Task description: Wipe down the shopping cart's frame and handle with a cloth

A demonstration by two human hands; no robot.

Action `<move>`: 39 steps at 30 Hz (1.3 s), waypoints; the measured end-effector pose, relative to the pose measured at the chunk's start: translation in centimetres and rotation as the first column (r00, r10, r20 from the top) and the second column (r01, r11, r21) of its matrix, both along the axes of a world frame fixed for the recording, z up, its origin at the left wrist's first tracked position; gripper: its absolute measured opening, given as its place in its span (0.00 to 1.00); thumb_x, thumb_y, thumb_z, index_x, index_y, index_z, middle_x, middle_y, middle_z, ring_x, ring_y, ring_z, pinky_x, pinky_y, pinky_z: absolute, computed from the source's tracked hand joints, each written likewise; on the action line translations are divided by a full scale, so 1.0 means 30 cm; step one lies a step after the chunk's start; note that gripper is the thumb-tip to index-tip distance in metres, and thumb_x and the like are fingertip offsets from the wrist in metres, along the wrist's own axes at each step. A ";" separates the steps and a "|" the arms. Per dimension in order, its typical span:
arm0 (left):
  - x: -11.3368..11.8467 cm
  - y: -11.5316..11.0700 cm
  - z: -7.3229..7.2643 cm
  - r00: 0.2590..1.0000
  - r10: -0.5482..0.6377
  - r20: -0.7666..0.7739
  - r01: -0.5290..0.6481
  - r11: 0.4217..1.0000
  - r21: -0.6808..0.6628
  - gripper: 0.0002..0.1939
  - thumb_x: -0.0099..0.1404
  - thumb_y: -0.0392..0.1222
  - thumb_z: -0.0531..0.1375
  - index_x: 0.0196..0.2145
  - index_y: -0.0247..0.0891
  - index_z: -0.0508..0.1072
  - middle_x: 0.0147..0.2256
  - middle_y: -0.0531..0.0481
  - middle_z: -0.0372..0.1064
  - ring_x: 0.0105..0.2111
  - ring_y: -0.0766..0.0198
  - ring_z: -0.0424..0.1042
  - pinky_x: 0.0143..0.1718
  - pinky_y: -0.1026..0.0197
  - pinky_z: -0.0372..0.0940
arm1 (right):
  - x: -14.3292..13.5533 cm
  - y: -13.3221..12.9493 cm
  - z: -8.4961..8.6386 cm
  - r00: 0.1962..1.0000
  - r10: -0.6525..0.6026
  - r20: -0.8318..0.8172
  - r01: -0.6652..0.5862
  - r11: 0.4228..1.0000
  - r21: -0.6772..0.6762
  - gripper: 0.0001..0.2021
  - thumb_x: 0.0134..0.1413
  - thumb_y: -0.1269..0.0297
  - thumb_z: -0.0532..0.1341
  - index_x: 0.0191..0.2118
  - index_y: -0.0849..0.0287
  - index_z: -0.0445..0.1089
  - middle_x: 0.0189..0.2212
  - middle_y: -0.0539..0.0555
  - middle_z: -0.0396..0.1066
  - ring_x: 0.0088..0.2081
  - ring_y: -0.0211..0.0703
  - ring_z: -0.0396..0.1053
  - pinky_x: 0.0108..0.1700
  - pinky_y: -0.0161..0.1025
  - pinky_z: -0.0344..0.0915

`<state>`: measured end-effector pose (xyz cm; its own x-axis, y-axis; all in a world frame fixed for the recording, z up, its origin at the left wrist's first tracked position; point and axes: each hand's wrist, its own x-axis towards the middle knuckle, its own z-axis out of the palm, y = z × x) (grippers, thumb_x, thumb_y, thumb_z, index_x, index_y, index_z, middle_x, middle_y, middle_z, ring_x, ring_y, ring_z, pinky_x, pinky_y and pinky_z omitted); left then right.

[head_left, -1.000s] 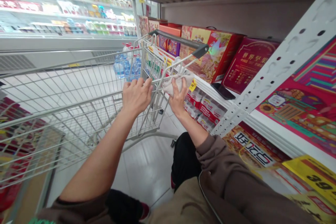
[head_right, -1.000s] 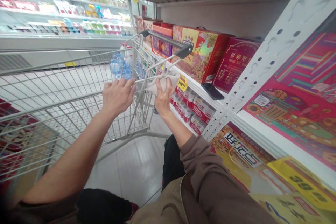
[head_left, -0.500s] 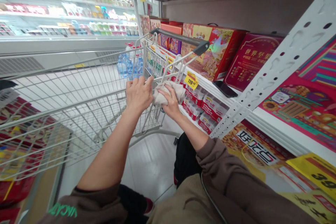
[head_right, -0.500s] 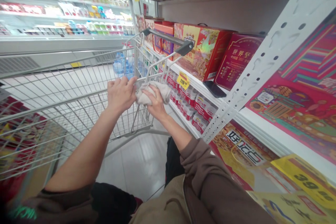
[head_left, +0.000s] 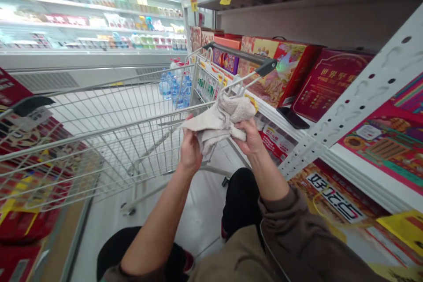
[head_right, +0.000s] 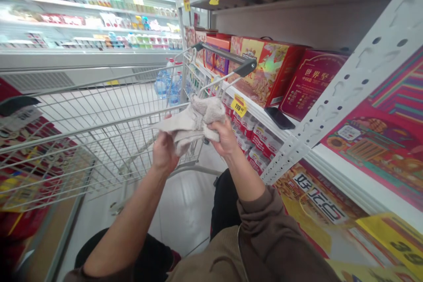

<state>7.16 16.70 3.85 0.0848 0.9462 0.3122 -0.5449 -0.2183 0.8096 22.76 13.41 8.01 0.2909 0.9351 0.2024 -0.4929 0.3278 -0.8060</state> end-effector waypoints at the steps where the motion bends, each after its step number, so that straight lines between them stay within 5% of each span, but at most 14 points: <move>1: 0.002 -0.022 0.000 0.983 -0.135 0.122 0.151 0.979 -0.135 0.33 0.69 0.68 0.56 0.59 0.42 0.71 0.54 0.41 0.74 0.58 0.48 0.72 0.60 0.46 0.68 | 0.008 0.001 -0.019 1.000 -0.006 0.027 0.007 1.000 -0.023 0.18 0.30 0.67 0.63 0.35 0.52 0.68 0.29 0.42 0.71 0.32 0.37 0.67 0.34 0.33 0.66; 3: -0.004 -0.043 0.000 0.912 -0.282 0.299 0.371 0.878 -0.302 0.37 0.69 0.72 0.54 0.57 0.36 0.72 0.52 0.36 0.76 0.56 0.45 0.75 0.57 0.43 0.72 | 0.029 0.004 -0.054 0.994 -0.046 0.102 0.050 0.998 -0.037 0.16 0.31 0.67 0.63 0.34 0.53 0.68 0.28 0.42 0.70 0.30 0.35 0.64 0.34 0.32 0.63; 5: -0.017 -0.037 -0.011 0.894 -0.279 0.350 0.411 0.820 -0.398 0.34 0.67 0.67 0.61 0.55 0.33 0.73 0.49 0.35 0.78 0.53 0.44 0.77 0.55 0.44 0.74 | 0.052 0.006 -0.075 0.972 -0.101 0.212 0.108 0.994 -0.022 0.14 0.34 0.66 0.62 0.35 0.54 0.69 0.29 0.42 0.69 0.31 0.35 0.63 0.35 0.32 0.61; 7: -0.022 -0.021 -0.034 0.942 -0.162 0.294 0.287 0.843 -0.455 0.28 0.58 0.50 0.73 0.51 0.34 0.75 0.44 0.40 0.79 0.48 0.50 0.79 0.52 0.50 0.75 | 0.070 0.005 -0.083 0.929 -0.166 0.332 0.176 0.984 0.000 0.13 0.38 0.64 0.62 0.36 0.54 0.70 0.30 0.43 0.69 0.33 0.36 0.63 0.38 0.33 0.61; 10: -0.001 -0.008 -0.071 0.984 0.068 0.162 0.007 0.905 -0.426 0.28 0.43 0.34 0.78 0.42 0.36 0.77 0.37 0.50 0.77 0.38 0.63 0.78 0.43 0.63 0.74 | 0.066 -0.005 -0.089 0.804 -0.260 0.534 0.266 0.962 0.067 0.14 0.45 0.63 0.61 0.41 0.54 0.72 0.32 0.45 0.72 0.36 0.40 0.66 0.43 0.37 0.64; 15: 0.053 -0.036 -0.089 0.981 0.157 0.110 -0.118 0.948 -0.296 0.22 0.44 0.41 0.78 0.36 0.39 0.75 0.36 0.55 0.73 0.34 0.69 0.74 0.37 0.68 0.68 | -0.020 -0.040 -0.126 0.605 -0.176 0.776 0.080 0.984 0.160 0.22 0.54 0.62 0.60 0.55 0.52 0.72 0.53 0.53 0.76 0.55 0.51 0.70 0.63 0.50 0.64; 18: 0.052 -0.057 -0.081 0.981 0.123 0.149 -0.082 0.963 -0.256 0.23 0.47 0.45 0.77 0.39 0.41 0.76 0.38 0.53 0.77 0.37 0.66 0.75 0.41 0.66 0.69 | -0.065 -0.065 -0.160 0.464 -0.126 0.877 -0.076 0.981 0.181 0.30 0.58 0.59 0.61 0.67 0.51 0.65 0.71 0.56 0.59 0.71 0.54 0.56 0.74 0.56 0.51; 22: 0.016 -0.086 -0.064 0.970 0.048 0.240 0.013 0.969 -0.248 0.29 0.55 0.67 0.70 0.40 0.39 0.77 0.42 0.47 0.79 0.41 0.58 0.78 0.43 0.60 0.71 | -0.074 -0.082 -0.182 0.376 -0.069 0.924 -0.167 0.976 0.140 0.34 0.67 0.45 0.57 0.74 0.46 0.53 0.78 0.52 0.41 0.78 0.55 0.39 0.77 0.60 0.43; 25: -0.017 -0.106 -0.063 0.959 -0.043 0.279 0.104 0.973 -0.206 0.40 0.48 0.79 0.68 0.43 0.40 0.76 0.45 0.44 0.78 0.42 0.56 0.78 0.39 0.59 0.73 | -0.063 -0.073 -0.177 0.370 -0.115 0.922 -0.135 0.975 0.176 0.31 0.70 0.46 0.54 0.74 0.44 0.54 0.78 0.51 0.42 0.78 0.52 0.37 0.77 0.61 0.40; 28: -0.039 -0.118 -0.079 0.980 -0.095 0.173 0.123 0.980 -0.159 0.41 0.37 0.65 0.79 0.43 0.41 0.75 0.39 0.50 0.76 0.35 0.63 0.76 0.32 0.66 0.70 | -0.061 -0.053 -0.174 0.423 -0.147 0.894 -0.091 0.975 0.204 0.35 0.63 0.48 0.64 0.72 0.45 0.58 0.75 0.55 0.52 0.77 0.52 0.45 0.77 0.60 0.42; 30: -0.045 -0.119 -0.092 0.990 -0.089 0.107 0.106 0.980 -0.170 0.35 0.40 0.56 0.81 0.40 0.40 0.73 0.33 0.54 0.73 0.30 0.67 0.74 0.31 0.68 0.68 | -0.069 -0.045 -0.177 0.517 -0.110 0.849 -0.101 0.977 0.188 0.39 0.56 0.48 0.71 0.71 0.44 0.60 0.72 0.55 0.59 0.74 0.52 0.54 0.76 0.57 0.48; 36: -0.064 -0.099 -0.075 0.982 0.137 0.133 -0.108 0.973 -0.204 0.35 0.43 0.60 0.80 0.39 0.43 0.69 0.30 0.57 0.72 0.27 0.68 0.72 0.30 0.66 0.69 | -0.125 -0.050 -0.186 0.667 0.043 0.744 -0.229 0.962 0.150 0.51 0.46 0.51 0.76 0.73 0.45 0.53 0.72 0.56 0.59 0.71 0.53 0.59 0.74 0.53 0.55; 39: -0.098 -0.084 -0.040 0.967 0.237 0.095 -0.220 0.962 -0.162 0.34 0.44 0.62 0.78 0.39 0.44 0.69 0.30 0.57 0.72 0.25 0.68 0.70 0.27 0.67 0.66 | -0.164 -0.048 -0.184 0.789 0.223 0.573 -0.329 0.941 0.086 0.54 0.45 0.51 0.76 0.74 0.46 0.47 0.69 0.58 0.62 0.67 0.52 0.66 0.70 0.54 0.62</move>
<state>4.23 14.19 2.66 -0.1666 0.9727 0.1618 -0.5840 -0.2295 0.7786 17.85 11.97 2.49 -0.1831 0.8925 0.4121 -0.0774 0.4048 -0.9111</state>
